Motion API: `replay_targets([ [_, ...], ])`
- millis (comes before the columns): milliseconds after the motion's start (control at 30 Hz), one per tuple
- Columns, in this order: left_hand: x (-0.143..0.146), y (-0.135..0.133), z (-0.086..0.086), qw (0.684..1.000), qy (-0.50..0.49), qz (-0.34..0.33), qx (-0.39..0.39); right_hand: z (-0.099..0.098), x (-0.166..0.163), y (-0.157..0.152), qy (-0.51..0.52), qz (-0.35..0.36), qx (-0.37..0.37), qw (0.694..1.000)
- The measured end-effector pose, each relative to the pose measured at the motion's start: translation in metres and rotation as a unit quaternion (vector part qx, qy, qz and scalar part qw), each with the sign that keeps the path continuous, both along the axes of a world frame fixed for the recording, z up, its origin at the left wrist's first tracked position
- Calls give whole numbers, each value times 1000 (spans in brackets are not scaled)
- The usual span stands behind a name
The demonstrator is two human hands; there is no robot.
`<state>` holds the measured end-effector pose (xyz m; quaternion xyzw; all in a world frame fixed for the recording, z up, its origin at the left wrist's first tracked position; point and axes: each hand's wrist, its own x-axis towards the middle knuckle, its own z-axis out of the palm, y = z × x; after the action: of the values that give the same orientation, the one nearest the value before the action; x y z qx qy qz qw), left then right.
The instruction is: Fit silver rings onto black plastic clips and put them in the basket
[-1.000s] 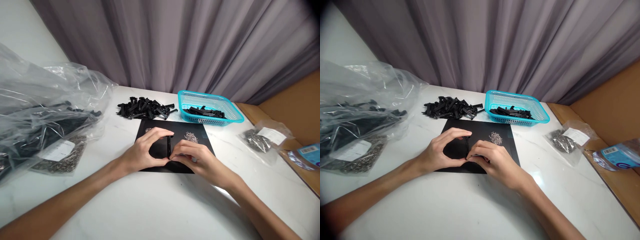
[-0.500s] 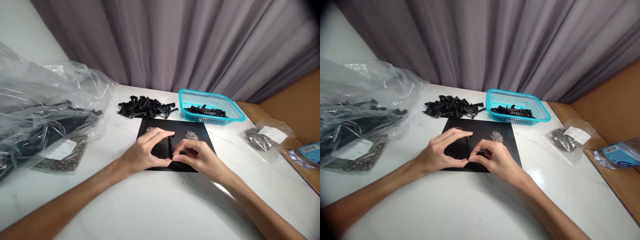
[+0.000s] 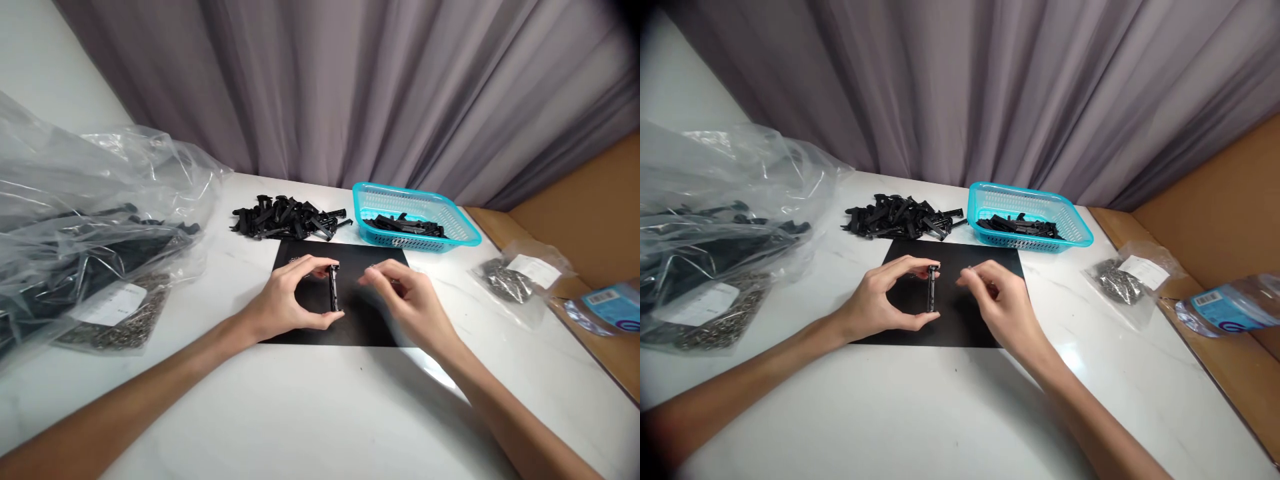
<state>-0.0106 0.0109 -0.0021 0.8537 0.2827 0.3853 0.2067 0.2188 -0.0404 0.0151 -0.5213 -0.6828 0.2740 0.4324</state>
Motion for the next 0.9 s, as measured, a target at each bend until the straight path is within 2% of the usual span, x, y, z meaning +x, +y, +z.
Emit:
replay_targets([
  [67, 0, 0, 0, 1000, -7, 0, -13, -1, 2, 0, -23, -65, 54, 996],
  [167, 0, 0, 1, 1000, -12, 5, -22, -2, 2, -1, -47, -65, 85, 993],
  [267, 0, 1, 0, 999, -6, 10, -35, 0, -2, -4, 31, -6, 21, 999],
  [333, -1, 1, 0, 999, 1, 17, -38, 1, -4, -5, 109, 38, -21, 993],
  [433, -1, 2, 0, 999, 13, 34, -37, 1, -6, -6, 181, 80, -45, 979],
  [600, 0, 2, 0, 997, 23, 50, -49, -2, -7, -4, 219, 99, -60, 969],
  [900, 0, 1, -5, 996, 27, 74, -42, -15, -9, 4, 222, 136, -92, 961],
])
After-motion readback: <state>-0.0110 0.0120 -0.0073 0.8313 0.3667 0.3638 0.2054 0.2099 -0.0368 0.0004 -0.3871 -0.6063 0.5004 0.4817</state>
